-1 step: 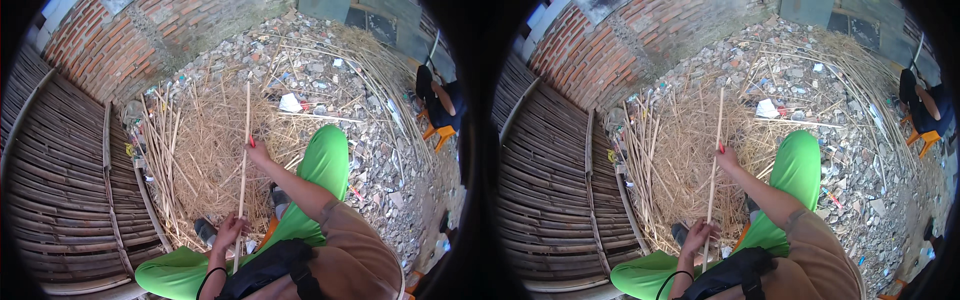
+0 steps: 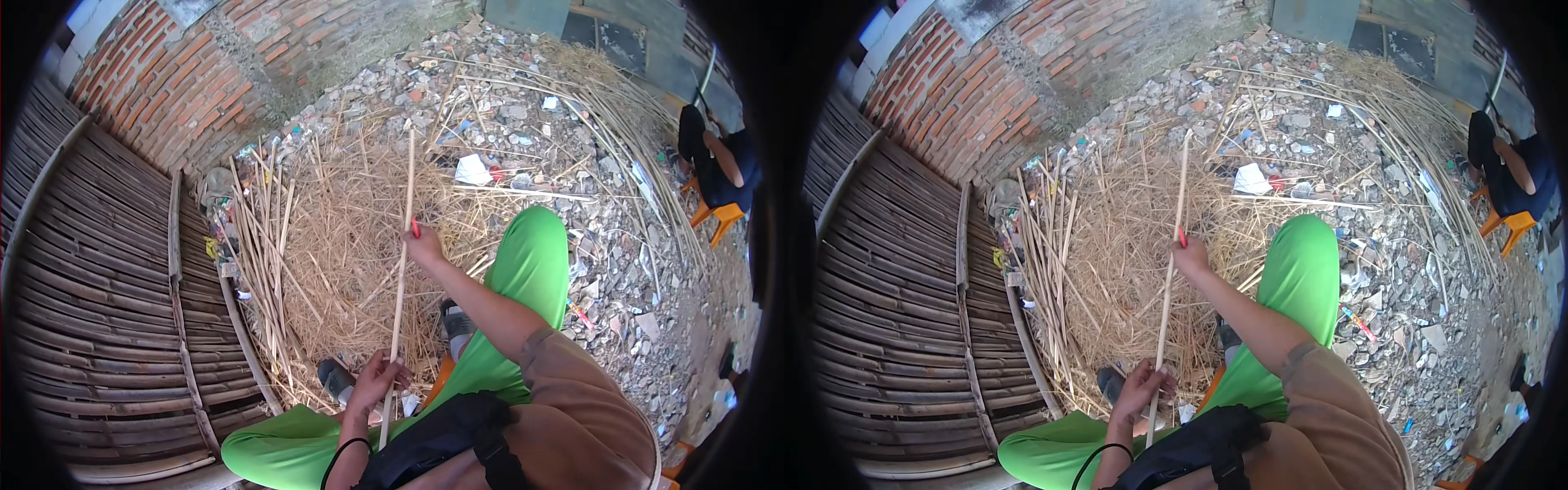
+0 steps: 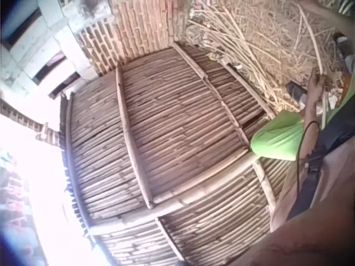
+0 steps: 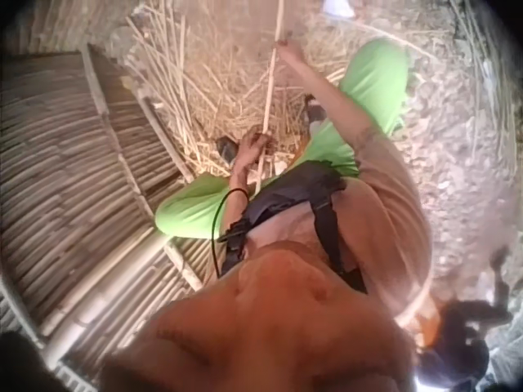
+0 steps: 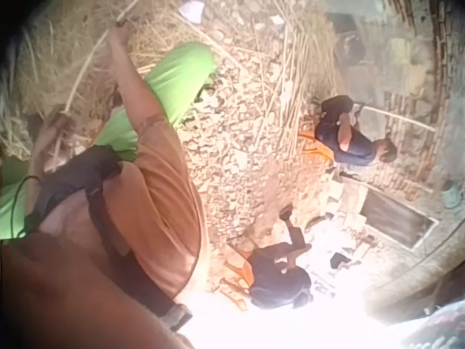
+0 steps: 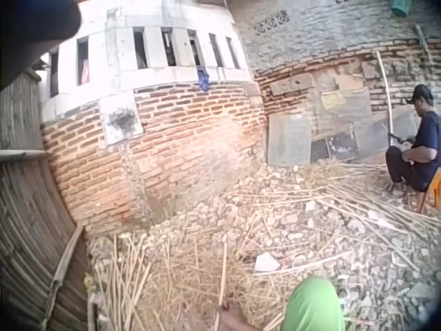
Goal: The person scrapes a long bamboo strip using a small handheld blade to refine its surface, handling the strip by hand and turning it over to work on different sections while seated.
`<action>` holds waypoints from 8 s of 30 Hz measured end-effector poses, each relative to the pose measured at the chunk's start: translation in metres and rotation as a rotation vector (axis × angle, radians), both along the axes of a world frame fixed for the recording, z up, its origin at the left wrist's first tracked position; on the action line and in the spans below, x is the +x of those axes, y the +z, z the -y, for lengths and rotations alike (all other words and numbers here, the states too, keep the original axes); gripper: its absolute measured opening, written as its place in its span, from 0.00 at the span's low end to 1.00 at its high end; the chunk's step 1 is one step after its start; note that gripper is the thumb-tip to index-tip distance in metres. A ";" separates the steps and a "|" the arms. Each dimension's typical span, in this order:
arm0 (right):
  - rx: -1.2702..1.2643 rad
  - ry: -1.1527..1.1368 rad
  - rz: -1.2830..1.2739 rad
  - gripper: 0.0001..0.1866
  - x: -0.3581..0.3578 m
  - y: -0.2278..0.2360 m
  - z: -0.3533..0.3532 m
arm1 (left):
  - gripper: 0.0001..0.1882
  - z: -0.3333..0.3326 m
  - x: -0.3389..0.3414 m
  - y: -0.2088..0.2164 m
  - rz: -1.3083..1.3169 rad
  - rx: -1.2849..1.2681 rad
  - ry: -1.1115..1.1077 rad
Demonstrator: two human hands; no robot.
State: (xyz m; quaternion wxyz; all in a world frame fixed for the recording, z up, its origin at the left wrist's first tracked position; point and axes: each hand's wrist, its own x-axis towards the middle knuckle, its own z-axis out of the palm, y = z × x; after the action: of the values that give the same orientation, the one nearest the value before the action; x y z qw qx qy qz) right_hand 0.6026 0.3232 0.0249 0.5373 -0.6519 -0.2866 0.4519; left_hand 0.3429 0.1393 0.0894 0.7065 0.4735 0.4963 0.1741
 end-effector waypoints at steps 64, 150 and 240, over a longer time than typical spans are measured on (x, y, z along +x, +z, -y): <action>-0.219 1.048 0.928 0.21 -0.028 -0.086 0.026 | 0.10 -0.211 -0.248 0.111 -1.010 0.905 -0.232; -0.200 0.316 0.533 0.18 -0.032 -0.094 0.013 | 0.16 -0.168 -0.263 0.024 -1.139 1.031 0.319; -0.086 0.156 -0.326 0.14 -0.051 -0.051 0.018 | 0.11 -0.011 -0.054 -0.002 -0.034 -0.347 -0.433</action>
State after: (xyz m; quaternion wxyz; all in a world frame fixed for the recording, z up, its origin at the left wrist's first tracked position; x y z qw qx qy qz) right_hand 0.5513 0.3051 -0.0265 0.5115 -0.5684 -0.2259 0.6035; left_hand 0.2885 0.1501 0.0873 0.7892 0.4436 0.4178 -0.0766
